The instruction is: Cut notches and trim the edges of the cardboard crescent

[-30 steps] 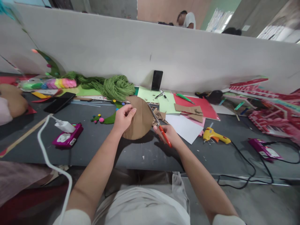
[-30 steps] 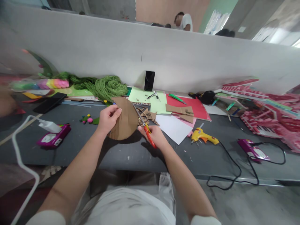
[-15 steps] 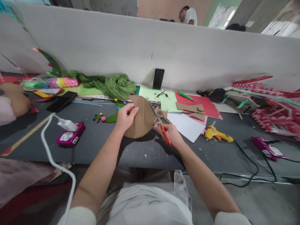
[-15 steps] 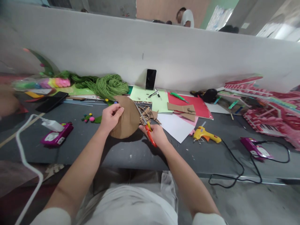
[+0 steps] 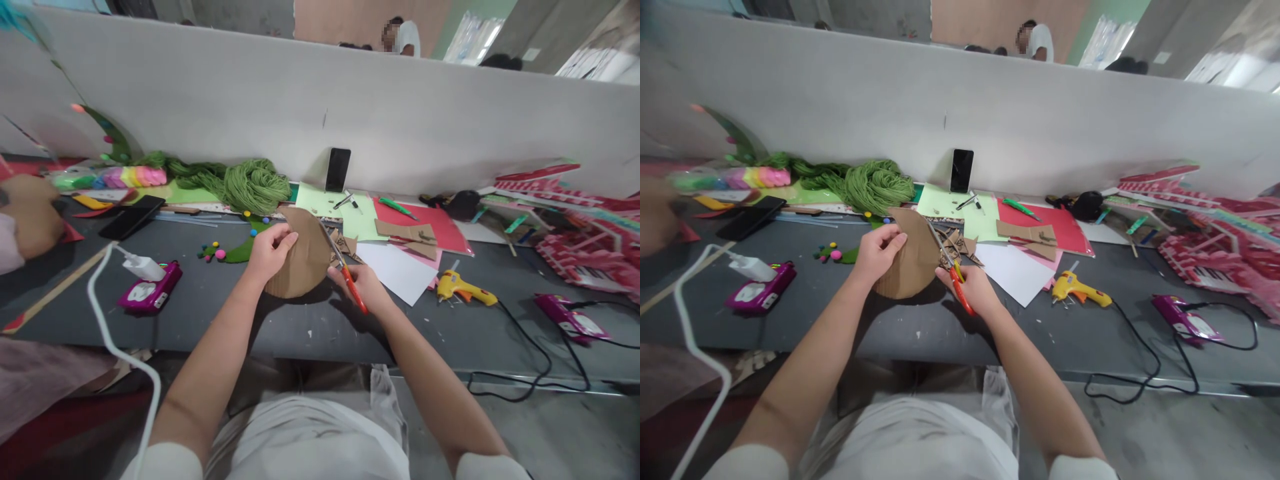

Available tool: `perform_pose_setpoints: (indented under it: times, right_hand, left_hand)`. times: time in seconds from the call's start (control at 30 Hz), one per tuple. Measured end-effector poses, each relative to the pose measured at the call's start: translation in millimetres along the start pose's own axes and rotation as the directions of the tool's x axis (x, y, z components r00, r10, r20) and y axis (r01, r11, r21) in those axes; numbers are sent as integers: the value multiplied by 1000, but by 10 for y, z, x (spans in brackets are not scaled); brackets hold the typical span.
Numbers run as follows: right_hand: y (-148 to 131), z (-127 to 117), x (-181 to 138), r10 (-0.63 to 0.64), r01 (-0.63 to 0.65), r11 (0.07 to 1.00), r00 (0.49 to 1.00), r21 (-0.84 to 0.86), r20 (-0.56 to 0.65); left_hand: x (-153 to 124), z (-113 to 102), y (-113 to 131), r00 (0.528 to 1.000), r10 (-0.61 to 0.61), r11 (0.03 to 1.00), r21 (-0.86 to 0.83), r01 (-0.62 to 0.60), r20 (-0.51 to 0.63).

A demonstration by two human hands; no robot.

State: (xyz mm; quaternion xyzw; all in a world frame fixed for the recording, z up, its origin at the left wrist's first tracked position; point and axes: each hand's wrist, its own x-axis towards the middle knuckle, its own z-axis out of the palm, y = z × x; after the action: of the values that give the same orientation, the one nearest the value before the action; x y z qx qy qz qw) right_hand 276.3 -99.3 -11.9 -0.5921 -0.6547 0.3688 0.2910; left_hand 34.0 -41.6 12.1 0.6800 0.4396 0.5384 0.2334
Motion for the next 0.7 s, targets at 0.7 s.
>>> perform_pose_setpoints:
  times: [0.7]
  right_hand:
    - [32,-34,10,-26,25,999,999,-31,-25]
  left_hand:
    - [7,-42,-61,1000,13,1000,25,-13,19]
